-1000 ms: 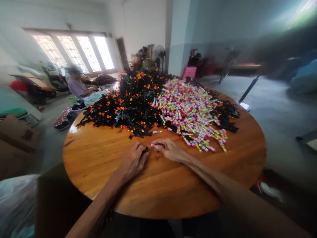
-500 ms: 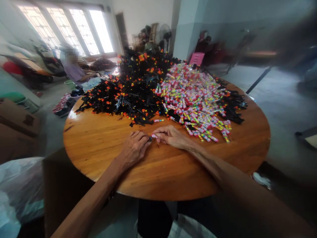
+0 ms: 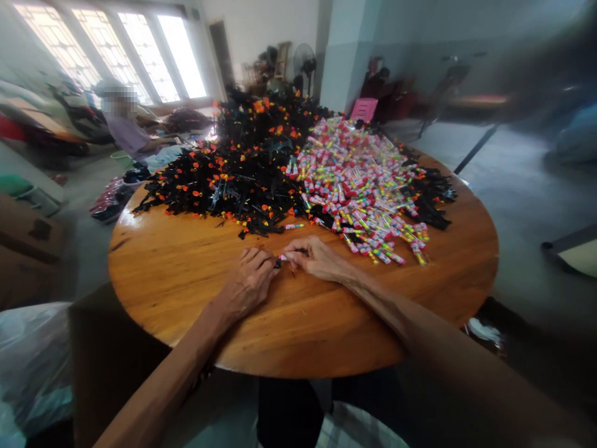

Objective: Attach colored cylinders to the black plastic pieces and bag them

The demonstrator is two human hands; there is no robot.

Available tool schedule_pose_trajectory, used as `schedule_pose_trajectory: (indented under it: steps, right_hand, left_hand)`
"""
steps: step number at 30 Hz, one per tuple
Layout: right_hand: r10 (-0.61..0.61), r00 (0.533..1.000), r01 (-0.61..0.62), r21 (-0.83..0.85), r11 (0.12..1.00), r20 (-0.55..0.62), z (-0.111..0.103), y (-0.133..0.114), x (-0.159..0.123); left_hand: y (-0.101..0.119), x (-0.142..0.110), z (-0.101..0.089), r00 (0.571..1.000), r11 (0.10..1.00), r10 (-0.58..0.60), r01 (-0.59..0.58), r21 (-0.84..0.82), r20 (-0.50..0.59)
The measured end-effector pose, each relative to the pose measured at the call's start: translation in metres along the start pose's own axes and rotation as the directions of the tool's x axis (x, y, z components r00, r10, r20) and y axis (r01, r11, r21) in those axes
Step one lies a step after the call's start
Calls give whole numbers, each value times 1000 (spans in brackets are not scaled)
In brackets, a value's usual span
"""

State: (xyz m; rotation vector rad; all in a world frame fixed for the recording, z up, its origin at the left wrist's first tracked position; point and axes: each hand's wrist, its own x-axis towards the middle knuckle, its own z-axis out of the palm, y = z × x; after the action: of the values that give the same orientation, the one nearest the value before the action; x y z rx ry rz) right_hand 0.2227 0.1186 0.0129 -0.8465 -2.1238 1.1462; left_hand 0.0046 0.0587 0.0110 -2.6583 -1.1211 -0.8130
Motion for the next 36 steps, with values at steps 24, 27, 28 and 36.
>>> schedule_pose_trajectory:
  steps: [24,27,28,36]
  right_hand:
    - [16,1000,-16,51,999,6,-3,-4,-1]
    - [24,1000,-24,57,998,-2,-2,-6,-2]
    - [25,1000,-25,57,998,-3,-2,-6,-2]
    - [14,1000,-13,-30,999,24,0,-3,-3]
  left_hand:
    - [0,-2,1,1000,998,-17,17,-54,2]
    - [0,-1,1,1000,998,27,-26,-50,17]
    - [0,-1,1,999,998,36,-35,-53,24]
    - [0,0,3,999,992,-9,15,-128,47]
